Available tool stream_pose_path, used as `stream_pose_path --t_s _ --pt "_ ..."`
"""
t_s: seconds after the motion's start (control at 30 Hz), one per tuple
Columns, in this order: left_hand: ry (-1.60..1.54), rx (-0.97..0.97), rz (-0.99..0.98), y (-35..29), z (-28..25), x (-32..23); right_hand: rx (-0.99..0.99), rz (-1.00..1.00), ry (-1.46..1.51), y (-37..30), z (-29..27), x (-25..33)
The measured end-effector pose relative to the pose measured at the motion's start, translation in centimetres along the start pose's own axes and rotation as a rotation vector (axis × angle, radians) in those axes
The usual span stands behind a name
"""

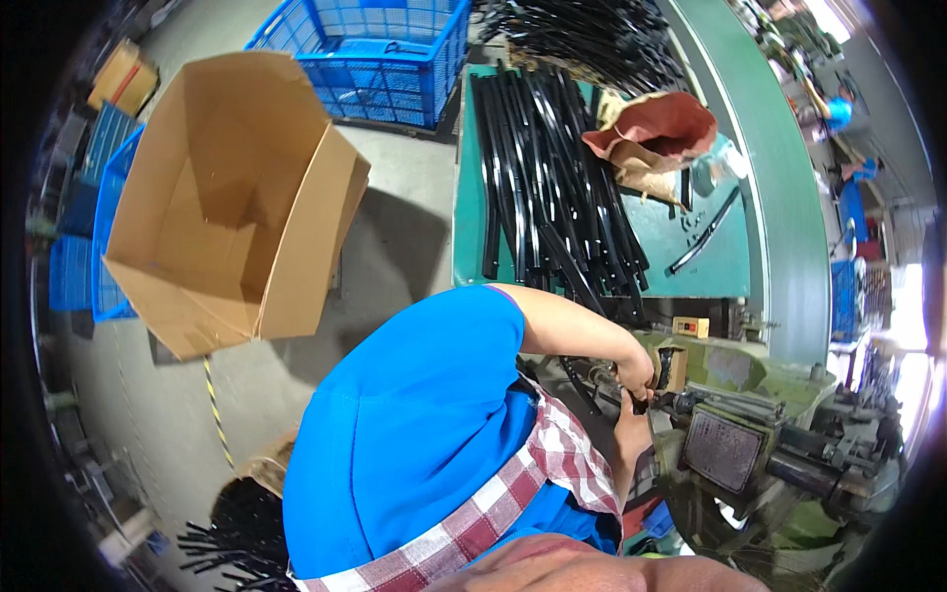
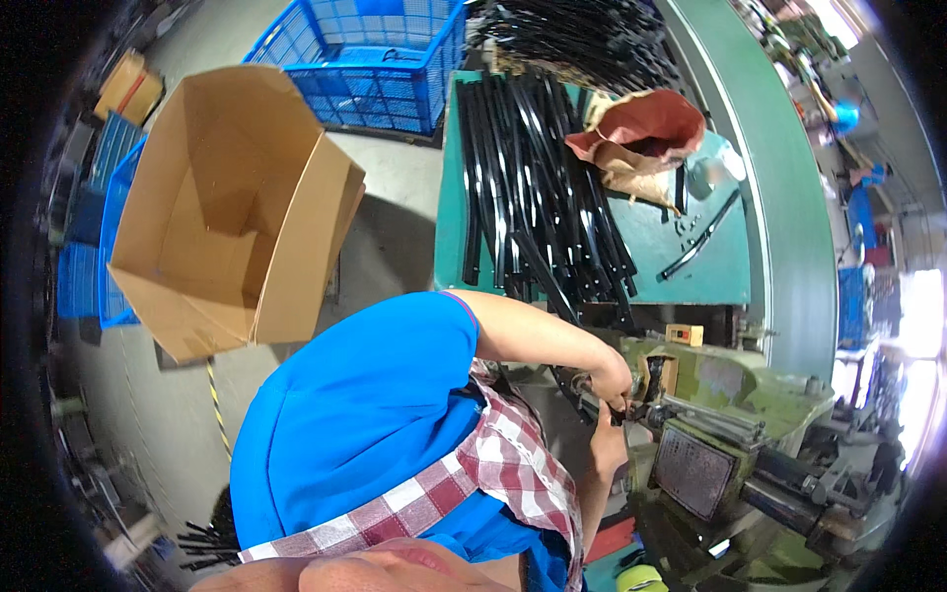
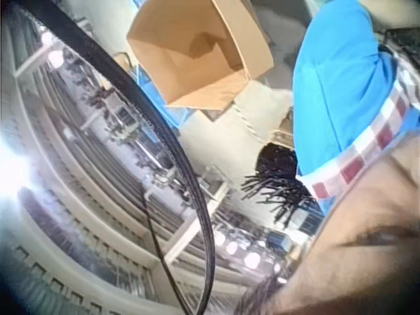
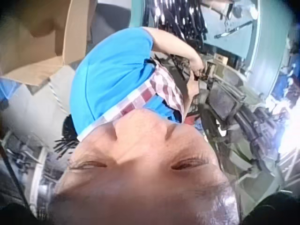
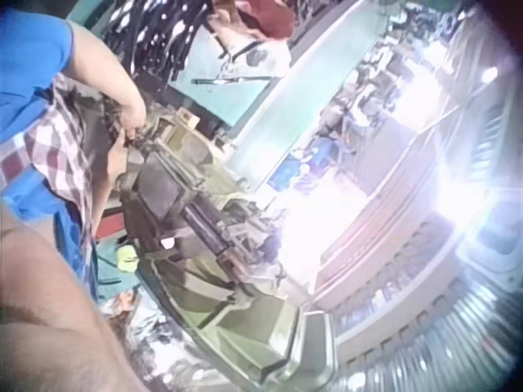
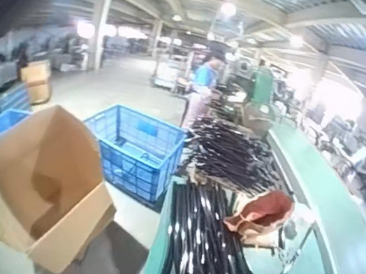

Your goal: The person uses a wrench to tighten small black rings on a red mat, then picks up black rods from a blue crate and places them into a green machine. The rods are processed and placed on the table.

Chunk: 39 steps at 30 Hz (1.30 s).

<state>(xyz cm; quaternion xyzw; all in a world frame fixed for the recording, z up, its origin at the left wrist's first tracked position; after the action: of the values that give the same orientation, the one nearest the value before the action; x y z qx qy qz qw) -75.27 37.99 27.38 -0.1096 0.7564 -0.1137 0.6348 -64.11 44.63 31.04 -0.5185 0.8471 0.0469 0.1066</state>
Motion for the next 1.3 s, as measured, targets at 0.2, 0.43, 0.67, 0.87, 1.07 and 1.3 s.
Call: stream_pose_path --t_s 0.2,0.43,0.67,0.87,1.07,1.3 --pt "0.12 -0.16 0.074 4.5 -0.4 2.8 -0.099 -0.172 0.211 1.8 -0.2 -0.8" --pt "0.166 -0.155 0.034 -1.3 0.3 -0.3 -0.18 -0.22 0.1 1.7 2.6 -1.5" --pt "0.09 -0.3 -0.056 -3.6 1.3 1.6 -0.075 -0.292 0.276 0.1 0.4 1.6" --pt "0.247 -0.341 0.009 -2.3 2.5 2.4 -0.216 -0.34 0.328 -1.1 0.9 1.0" --pt "0.334 -0.315 0.076 -0.1 1.2 1.9 -0.133 -0.2 0.229 -0.8 -0.3 0.2" --pt "0.552 -0.184 0.272 0.9 0.1 3.4 -0.146 -0.175 0.164 3.4 6.3 -1.2"
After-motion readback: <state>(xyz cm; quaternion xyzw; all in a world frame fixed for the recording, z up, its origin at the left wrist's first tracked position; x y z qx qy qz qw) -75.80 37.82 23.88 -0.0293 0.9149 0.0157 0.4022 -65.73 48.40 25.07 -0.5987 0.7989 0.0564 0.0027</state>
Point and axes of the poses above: each hand's wrist, its own y-axis towards the middle knuckle, its own z-axis out of the palm, x = y × z, the point moved 5 cm from there along y, towards the middle knuckle, and after that the axes turned 13 degrees about -y, right-handed, at the moved point
